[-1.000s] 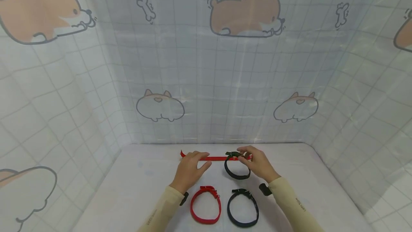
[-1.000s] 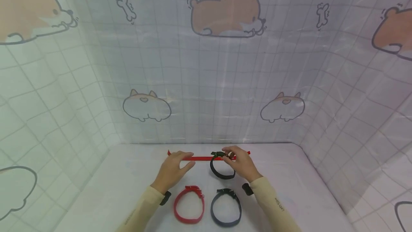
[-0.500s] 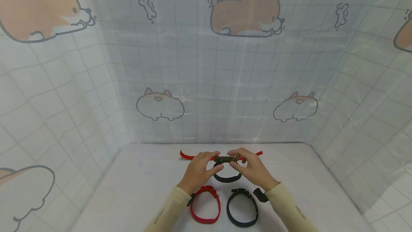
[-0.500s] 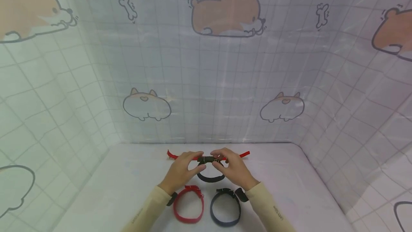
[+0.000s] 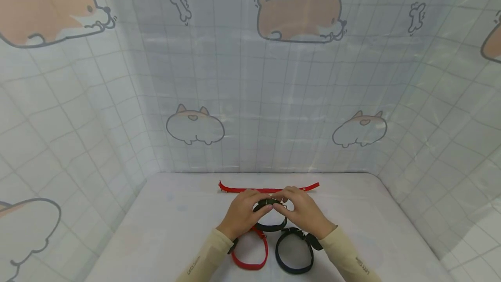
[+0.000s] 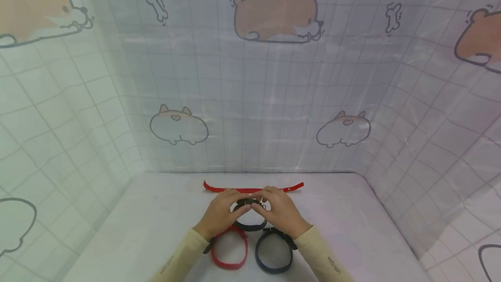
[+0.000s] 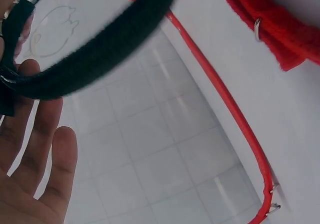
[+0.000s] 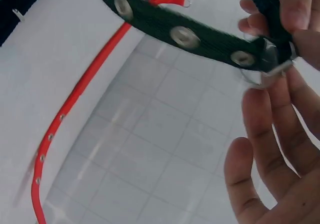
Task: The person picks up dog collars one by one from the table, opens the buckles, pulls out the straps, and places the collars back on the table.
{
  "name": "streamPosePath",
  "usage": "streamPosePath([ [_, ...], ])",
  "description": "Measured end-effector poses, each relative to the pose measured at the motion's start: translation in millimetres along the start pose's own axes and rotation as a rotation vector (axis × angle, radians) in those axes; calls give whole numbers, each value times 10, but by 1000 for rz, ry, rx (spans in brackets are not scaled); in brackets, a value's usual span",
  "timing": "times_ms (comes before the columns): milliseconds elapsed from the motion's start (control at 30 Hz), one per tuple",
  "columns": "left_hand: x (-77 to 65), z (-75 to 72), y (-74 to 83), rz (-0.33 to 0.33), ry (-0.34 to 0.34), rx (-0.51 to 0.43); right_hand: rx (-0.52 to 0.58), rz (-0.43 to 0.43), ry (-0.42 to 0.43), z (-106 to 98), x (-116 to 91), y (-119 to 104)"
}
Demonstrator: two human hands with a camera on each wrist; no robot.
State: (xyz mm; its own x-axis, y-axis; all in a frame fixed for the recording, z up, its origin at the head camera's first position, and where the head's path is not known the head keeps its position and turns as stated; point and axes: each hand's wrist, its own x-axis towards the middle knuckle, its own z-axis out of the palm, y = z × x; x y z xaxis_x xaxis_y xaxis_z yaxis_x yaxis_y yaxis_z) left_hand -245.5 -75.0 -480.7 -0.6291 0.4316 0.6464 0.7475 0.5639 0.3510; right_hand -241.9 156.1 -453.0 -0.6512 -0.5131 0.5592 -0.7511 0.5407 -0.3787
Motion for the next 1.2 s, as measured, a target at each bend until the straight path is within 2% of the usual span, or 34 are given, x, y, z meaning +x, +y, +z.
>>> streamPosePath([
  [167,-46,28,-1,19,-1,5,-66,-40,6,-8,-13,-23],
  [267,-61,26,-24,11,11,-10,-34,-55,21,-15,-24,-24],
  [400,-69,22,-59,2,55,-34,37,-23,16,-14,-49,-30],
  [500,-64,19,-50,27,73,-36,27,-12,7,-9,-62,-38],
  [667,-47,6,18,87,73,-13,-55,-30,24,-22,-55,-51],
  [733,-45,2,35,91,79,-13,-41,-29,39,-33,-55,-54],
  [900,-54,-6,39,55,107,-55,72,4,63,-48,-69,-47],
  [967,-58,-10,37,44,116,-67,78,14,68,-48,-69,-49],
  [1200,-46,-22,79,97,82,-9,-134,-29,52,-57,-75,-117],
])
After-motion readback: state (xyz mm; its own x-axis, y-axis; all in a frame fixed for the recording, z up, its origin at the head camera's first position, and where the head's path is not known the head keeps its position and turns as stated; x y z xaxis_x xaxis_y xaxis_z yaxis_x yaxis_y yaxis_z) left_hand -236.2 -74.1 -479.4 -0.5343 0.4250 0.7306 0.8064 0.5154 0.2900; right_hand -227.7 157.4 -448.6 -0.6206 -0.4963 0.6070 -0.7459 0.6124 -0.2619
